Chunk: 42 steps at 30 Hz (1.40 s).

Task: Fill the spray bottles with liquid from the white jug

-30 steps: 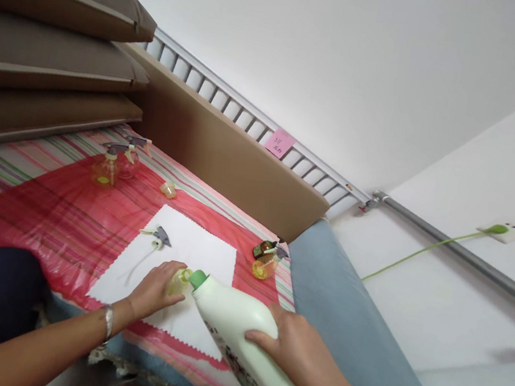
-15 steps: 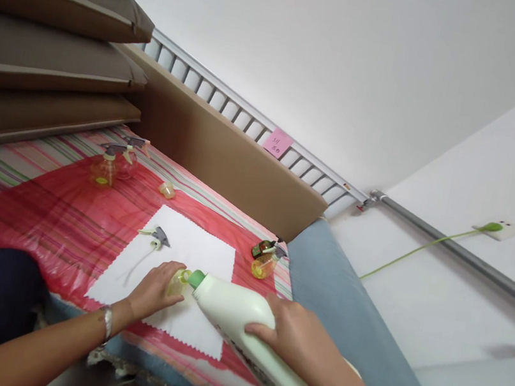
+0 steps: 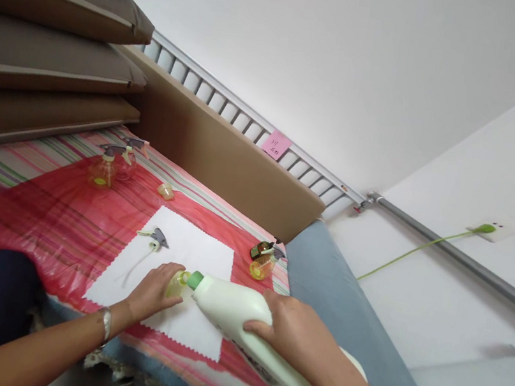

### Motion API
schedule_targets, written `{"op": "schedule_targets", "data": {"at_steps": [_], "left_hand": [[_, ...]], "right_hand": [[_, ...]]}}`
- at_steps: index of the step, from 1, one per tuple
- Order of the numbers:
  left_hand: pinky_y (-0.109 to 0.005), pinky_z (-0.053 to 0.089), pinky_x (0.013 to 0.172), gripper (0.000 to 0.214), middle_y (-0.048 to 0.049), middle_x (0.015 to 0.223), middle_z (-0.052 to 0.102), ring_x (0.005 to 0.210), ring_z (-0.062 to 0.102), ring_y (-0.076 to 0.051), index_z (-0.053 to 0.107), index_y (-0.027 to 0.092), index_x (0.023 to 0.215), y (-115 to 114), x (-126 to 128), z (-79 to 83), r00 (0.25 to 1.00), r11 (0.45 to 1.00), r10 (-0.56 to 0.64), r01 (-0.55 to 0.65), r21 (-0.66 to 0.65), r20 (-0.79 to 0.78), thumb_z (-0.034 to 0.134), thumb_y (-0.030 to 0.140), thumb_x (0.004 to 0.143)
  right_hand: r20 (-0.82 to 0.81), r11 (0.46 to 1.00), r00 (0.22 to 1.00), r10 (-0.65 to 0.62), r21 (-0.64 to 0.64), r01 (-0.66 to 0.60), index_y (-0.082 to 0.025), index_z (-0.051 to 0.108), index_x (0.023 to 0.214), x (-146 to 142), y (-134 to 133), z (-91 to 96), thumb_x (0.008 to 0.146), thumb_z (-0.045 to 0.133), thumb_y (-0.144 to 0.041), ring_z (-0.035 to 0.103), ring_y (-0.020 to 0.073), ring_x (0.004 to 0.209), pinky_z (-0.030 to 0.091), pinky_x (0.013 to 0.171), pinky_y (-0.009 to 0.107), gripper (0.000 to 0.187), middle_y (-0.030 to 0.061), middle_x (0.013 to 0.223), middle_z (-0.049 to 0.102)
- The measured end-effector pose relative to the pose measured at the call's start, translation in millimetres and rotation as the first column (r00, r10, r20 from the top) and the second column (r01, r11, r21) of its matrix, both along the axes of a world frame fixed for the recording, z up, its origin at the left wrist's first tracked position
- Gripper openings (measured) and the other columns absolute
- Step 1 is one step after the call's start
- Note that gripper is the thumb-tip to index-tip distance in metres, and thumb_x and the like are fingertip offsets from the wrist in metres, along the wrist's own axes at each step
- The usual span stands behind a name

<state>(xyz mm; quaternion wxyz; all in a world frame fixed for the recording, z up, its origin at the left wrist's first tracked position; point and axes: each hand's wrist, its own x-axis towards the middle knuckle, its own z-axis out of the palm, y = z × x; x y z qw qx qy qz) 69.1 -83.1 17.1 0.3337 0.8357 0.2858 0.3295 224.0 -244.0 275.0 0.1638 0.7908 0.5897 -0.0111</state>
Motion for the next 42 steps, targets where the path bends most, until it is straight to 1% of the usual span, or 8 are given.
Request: {"op": "schedule_targets", "data": {"at_steps": [9, 18, 23, 36, 42], "left_hand": [[-0.039, 0.04, 0.087, 0.056, -0.0064, 0.116, 0.057, 0.106, 0.051, -0.026, 0.046, 0.024, 0.114, -0.1, 0.2, -0.7, 1.0, 1.0, -0.007, 0.007, -0.004, 0.015, 0.07, 0.026, 0.063], [-0.039, 0.04, 0.088, 0.057, -0.0073, 0.117, 0.057, 0.107, 0.051, -0.027, 0.046, 0.023, 0.114, 0.9, 1.1, -3.3, 1.0, 1.0, -0.006, 0.005, 0.017, 0.029, 0.071, 0.027, 0.063], [-0.039, 0.04, 0.089, 0.057, -0.0072, 0.117, 0.056, 0.107, 0.051, -0.026, 0.046, 0.023, 0.114, 0.3, 1.4, -3.2, 1.0, 1.0, -0.001, 0.001, 0.019, 0.03, 0.071, 0.026, 0.063], [-0.041, 0.04, 0.09, 0.058, -0.007, 0.119, 0.056, 0.109, 0.051, -0.027, 0.046, 0.024, 0.115, 1.2, 1.3, -5.9, 0.999, 1.0, -0.009, 0.009, 0.004, 0.04, 0.071, 0.026, 0.063], [-0.042, 0.04, 0.09, 0.057, -0.0073, 0.119, 0.056, 0.109, 0.051, -0.028, 0.047, 0.024, 0.116, 1.9, 0.9, -5.3, 0.999, 1.0, -0.016, 0.016, -0.014, 0.039, 0.07, 0.028, 0.064]], "right_hand": [[0.01, 1.0, 1.0, 0.025, -0.006, -0.025, -0.022, 0.061, 0.086, 0.1, -1.2, 3.3, 0.078, 0.049, -0.059, 0.063, 0.0258, 0.073, 0.039, 0.058, 0.028, 0.04, 0.0086, 0.085, 0.069], [0.03, 0.999, 0.999, 0.04, -0.017, -0.04, -0.022, 0.061, 0.086, 1.9, 0.9, 3.7, 0.077, 0.049, -0.062, 0.063, 0.026, 0.072, 0.038, 0.057, 0.028, 0.043, 0.0094, 0.084, 0.069], [0.027, 0.999, 0.999, 0.028, -0.025, -0.028, -0.02, 0.061, 0.086, -1.3, 3.2, 6.2, 0.078, 0.048, -0.062, 0.063, 0.027, 0.073, 0.039, 0.057, 0.029, 0.044, 0.0109, 0.084, 0.068], [0.024, 0.999, 0.999, 0.036, -0.015, -0.035, -0.021, 0.06, 0.084, 0.4, 5.1, 6.4, 0.077, 0.051, -0.059, 0.063, 0.0255, 0.071, 0.038, 0.056, 0.028, 0.039, 0.0097, 0.083, 0.068], [0.023, 0.999, 0.999, 0.044, -0.033, -0.043, -0.021, 0.06, 0.085, -0.6, 6.8, 7.6, 0.078, 0.051, -0.058, 0.063, 0.0258, 0.073, 0.039, 0.058, 0.028, 0.039, 0.0099, 0.085, 0.068]]}}
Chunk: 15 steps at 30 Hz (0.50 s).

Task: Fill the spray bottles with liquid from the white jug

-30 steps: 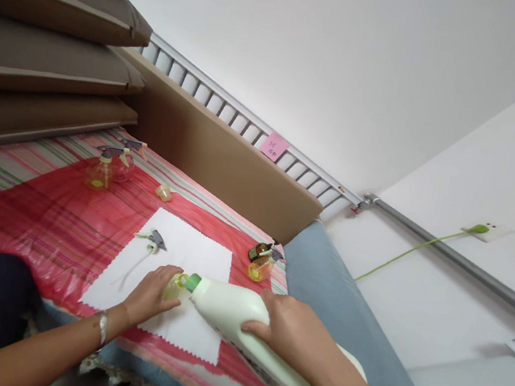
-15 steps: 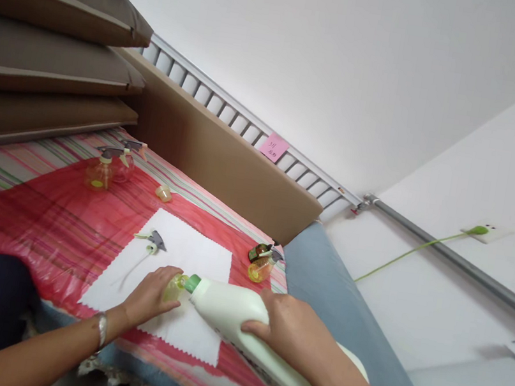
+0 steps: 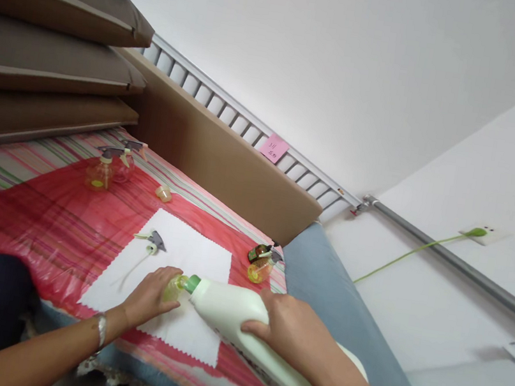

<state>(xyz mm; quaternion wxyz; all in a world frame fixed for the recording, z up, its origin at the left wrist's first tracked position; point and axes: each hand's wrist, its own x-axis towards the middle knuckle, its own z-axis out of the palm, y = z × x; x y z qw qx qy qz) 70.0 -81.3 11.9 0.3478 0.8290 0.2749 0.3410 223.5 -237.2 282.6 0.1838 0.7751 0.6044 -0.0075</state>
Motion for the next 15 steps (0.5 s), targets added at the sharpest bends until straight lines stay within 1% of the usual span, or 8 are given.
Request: {"op": "schedule_targets", "data": {"at_steps": [8, 15], "left_hand": [[-0.042, 0.04, 0.09, 0.057, -0.0071, 0.118, 0.057, 0.109, 0.051, -0.027, 0.048, 0.024, 0.115, -0.8, -1.4, 3.1, 1.0, 1.0, -0.002, 0.002, -0.007, 0.002, 0.071, 0.027, 0.063], [-0.041, 0.04, 0.09, 0.057, -0.0068, 0.117, 0.057, 0.108, 0.052, -0.027, 0.048, 0.024, 0.115, -0.4, -0.1, 0.9, 1.0, 1.0, 0.007, -0.007, -0.003, 0.007, 0.071, 0.026, 0.062]], "right_hand": [[0.012, 1.0, 1.0, 0.005, 0.001, -0.006, -0.022, 0.06, 0.085, 0.8, 0.3, -0.1, 0.077, 0.05, -0.06, 0.063, 0.0257, 0.072, 0.038, 0.057, 0.028, 0.04, 0.0091, 0.084, 0.068], [0.004, 1.0, 1.0, -0.008, 0.005, 0.008, -0.021, 0.06, 0.083, -2.0, 1.1, 1.4, 0.077, 0.052, -0.059, 0.063, 0.0258, 0.073, 0.039, 0.057, 0.028, 0.039, 0.0097, 0.085, 0.068]]}}
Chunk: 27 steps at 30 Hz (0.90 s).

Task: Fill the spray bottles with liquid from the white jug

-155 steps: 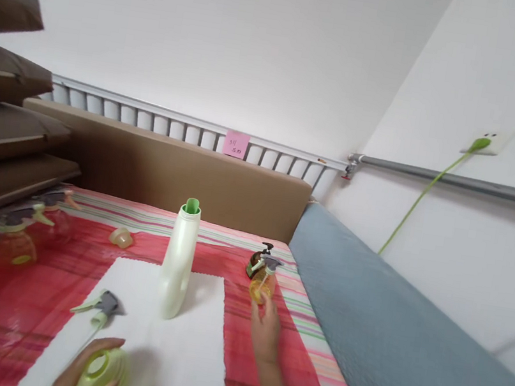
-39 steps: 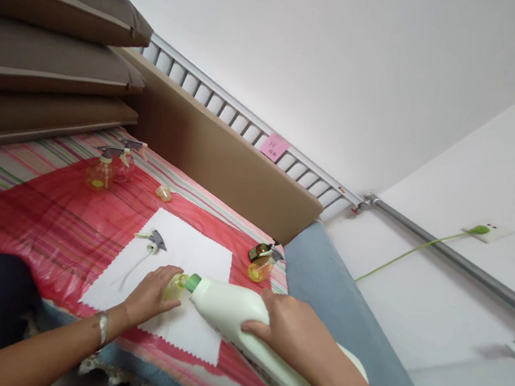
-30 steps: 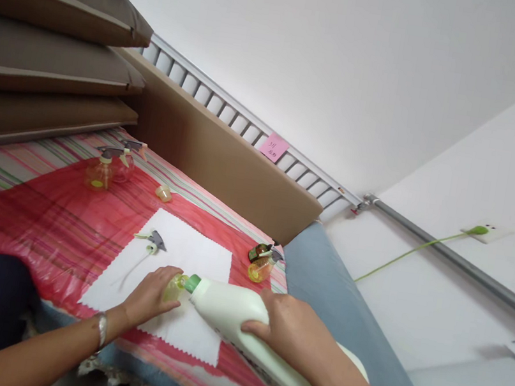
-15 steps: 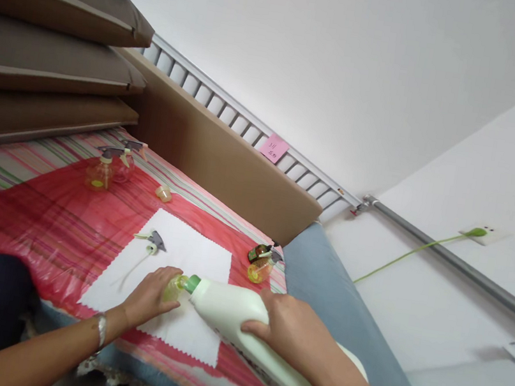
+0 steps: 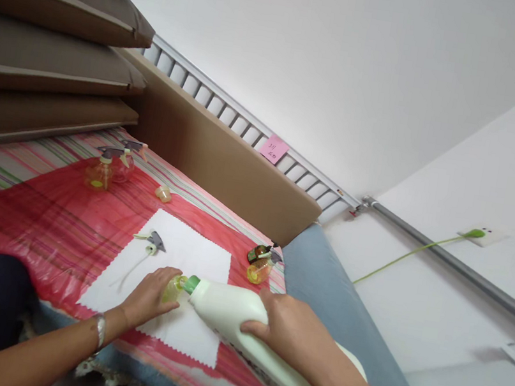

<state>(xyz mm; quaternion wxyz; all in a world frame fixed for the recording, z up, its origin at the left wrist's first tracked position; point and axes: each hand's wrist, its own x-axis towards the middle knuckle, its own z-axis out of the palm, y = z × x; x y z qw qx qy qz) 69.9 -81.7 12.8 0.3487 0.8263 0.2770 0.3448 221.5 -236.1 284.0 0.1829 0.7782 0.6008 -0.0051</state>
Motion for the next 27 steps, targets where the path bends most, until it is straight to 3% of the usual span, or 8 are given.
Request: {"op": "schedule_targets", "data": {"at_steps": [27], "left_hand": [[-0.042, 0.04, 0.09, 0.057, -0.0085, 0.117, 0.056, 0.108, 0.051, -0.027, 0.046, 0.022, 0.116, -0.2, 0.5, -1.1, 1.0, 0.999, -0.002, 0.002, 0.036, -0.004, 0.07, 0.028, 0.064]], "right_hand": [[0.015, 0.999, 1.0, 0.026, -0.024, -0.025, -0.022, 0.059, 0.083, -0.2, 4.0, 3.3, 0.077, 0.052, -0.058, 0.063, 0.0256, 0.072, 0.039, 0.056, 0.028, 0.038, 0.0085, 0.083, 0.068]]}}
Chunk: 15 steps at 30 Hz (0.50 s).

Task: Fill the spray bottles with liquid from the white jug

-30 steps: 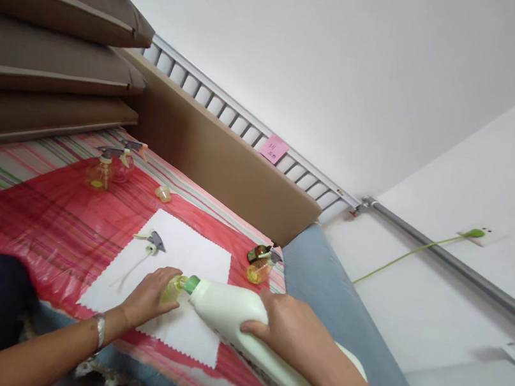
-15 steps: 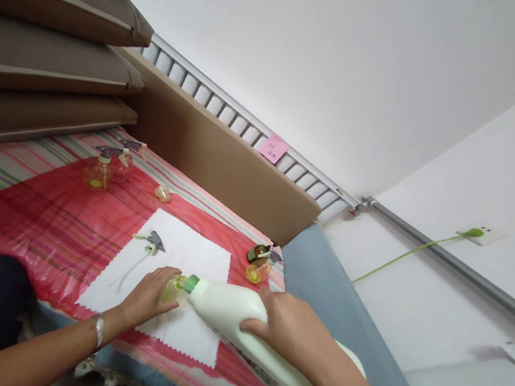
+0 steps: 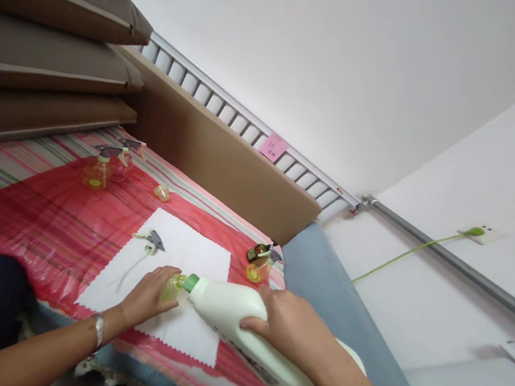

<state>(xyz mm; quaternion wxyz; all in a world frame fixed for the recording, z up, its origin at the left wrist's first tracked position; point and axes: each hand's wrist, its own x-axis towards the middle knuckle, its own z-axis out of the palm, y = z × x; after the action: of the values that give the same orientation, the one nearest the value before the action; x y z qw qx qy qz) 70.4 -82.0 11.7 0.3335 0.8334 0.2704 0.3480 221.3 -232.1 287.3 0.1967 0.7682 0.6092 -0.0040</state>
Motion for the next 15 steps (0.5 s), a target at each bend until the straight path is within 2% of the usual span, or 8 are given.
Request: {"op": "schedule_targets", "data": {"at_steps": [15], "left_hand": [[-0.042, 0.04, 0.09, 0.057, -0.0087, 0.117, 0.056, 0.108, 0.051, -0.027, 0.047, 0.021, 0.115, 0.7, 0.4, 0.2, 1.0, 1.0, -0.003, 0.003, 0.002, 0.0, 0.071, 0.027, 0.064]], "right_hand": [[-0.004, 1.0, 1.0, -0.023, -0.014, 0.023, -0.022, 0.059, 0.083, -1.5, 3.0, 2.2, 0.076, 0.053, -0.06, 0.063, 0.0268, 0.074, 0.039, 0.058, 0.029, 0.039, 0.0096, 0.084, 0.068]]}}
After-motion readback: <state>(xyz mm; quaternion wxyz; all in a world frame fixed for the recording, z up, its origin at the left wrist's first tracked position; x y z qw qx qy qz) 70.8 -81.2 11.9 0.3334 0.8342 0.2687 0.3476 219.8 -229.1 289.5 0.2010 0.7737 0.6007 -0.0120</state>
